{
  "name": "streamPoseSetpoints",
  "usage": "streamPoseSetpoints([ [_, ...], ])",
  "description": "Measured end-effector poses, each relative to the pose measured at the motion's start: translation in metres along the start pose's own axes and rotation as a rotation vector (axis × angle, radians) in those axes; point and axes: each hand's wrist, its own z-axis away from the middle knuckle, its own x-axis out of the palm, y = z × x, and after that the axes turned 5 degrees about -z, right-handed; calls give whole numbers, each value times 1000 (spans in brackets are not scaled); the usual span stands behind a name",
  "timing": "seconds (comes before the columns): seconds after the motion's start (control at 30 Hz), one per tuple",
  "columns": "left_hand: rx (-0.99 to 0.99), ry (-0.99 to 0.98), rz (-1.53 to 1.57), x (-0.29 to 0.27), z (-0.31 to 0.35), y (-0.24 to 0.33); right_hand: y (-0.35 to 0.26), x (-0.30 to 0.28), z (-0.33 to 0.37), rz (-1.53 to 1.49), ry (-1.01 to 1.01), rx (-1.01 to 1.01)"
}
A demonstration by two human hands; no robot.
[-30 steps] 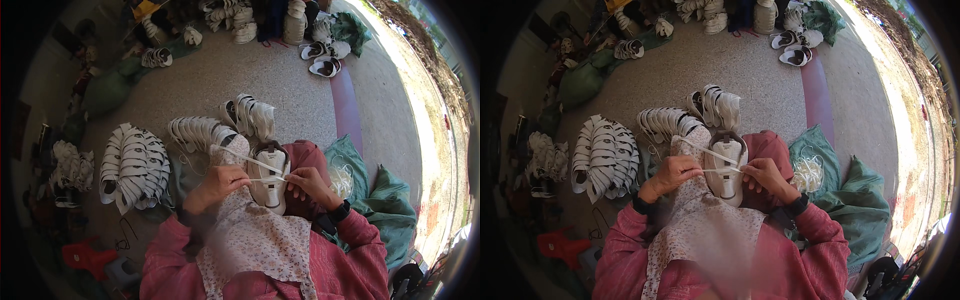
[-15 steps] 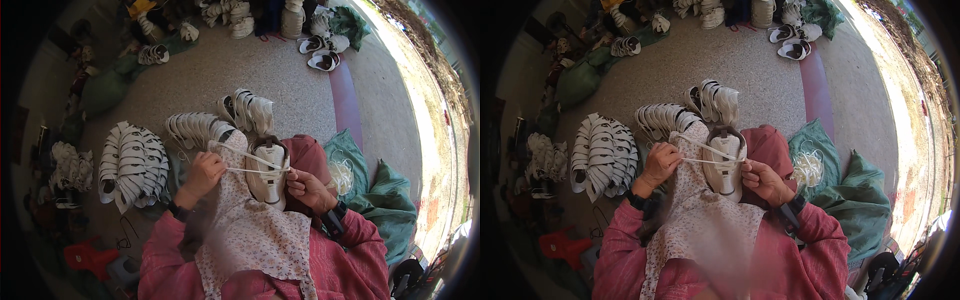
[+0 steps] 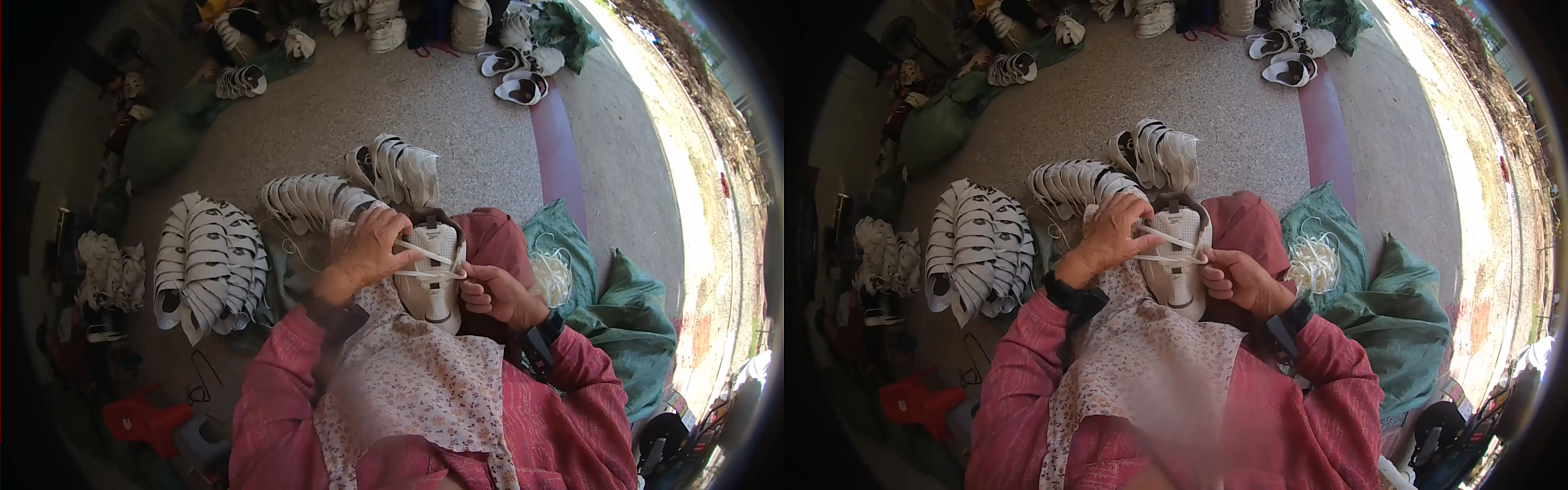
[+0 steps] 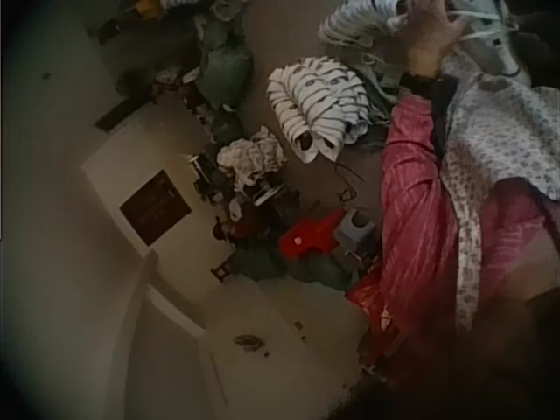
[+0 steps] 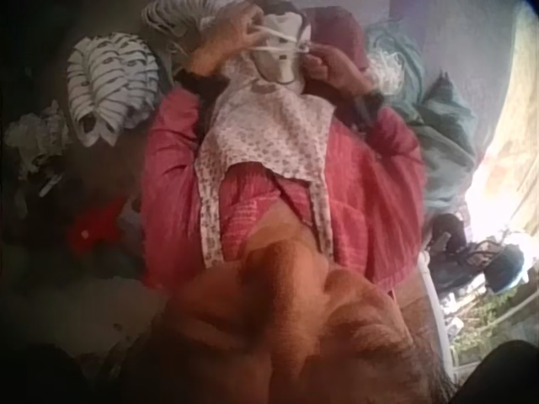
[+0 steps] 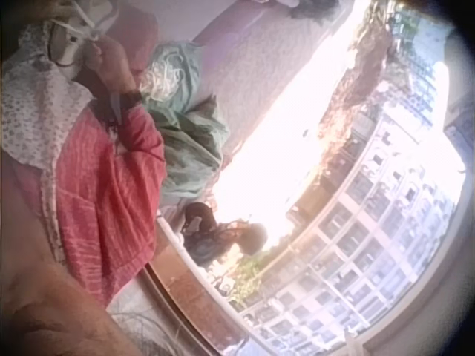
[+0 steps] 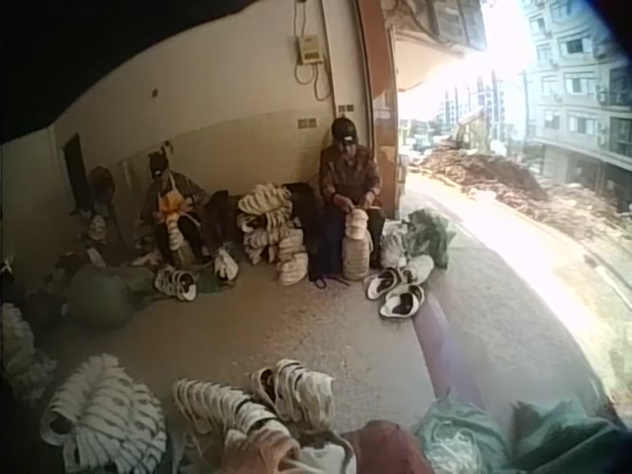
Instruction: The person sits on the floor and threads a white shoelace through the eyelets of a white sneaker. They pull the lace through the holes, adjust the tension, and continue the lacing process on a single shoe.
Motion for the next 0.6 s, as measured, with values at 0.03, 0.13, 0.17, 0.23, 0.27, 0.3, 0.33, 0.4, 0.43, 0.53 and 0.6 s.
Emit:
streamPoseSetpoints([
  [0.03, -11, -53, -28, 3, -3, 0, -6, 6, 3, 336, 185, -88],
  [0.13, 21, -95, -21, -1, -8, 3, -22, 50, 14, 1097, 633, -371],
  [0.17, 21, -120, 28, -1, -9, 5, -27, 45, 12, 1149, 620, -477],
  [0.23, 20, -170, 132, 0, -11, 5, -36, 30, 3, 1250, 597, -689],
  [0.27, 35, -174, 147, 2, -8, 4, -42, 29, -2, 1295, 498, -718],
  [0.3, 50, -177, 161, 6, -5, 1, -47, 29, -6, 1337, 396, -745],
  [0.33, 65, -180, 176, 9, -3, 0, -51, 28, -11, 1377, 294, -771],
  [0.4, 29, -193, 254, 6, -5, 3, -52, 19, -22, 1411, 153, -758],
  [0.43, 11, -200, 293, 4, -7, 5, -52, 15, -26, 1427, 83, -751],
  [0.53, -149, -93, 464, -3, -11, -5, -54, 15, -31, 1445, 242, -570],
  [0.6, -82, 14, 310, -17, -15, -22, -55, 2, -36, 1618, 169, -698],
])
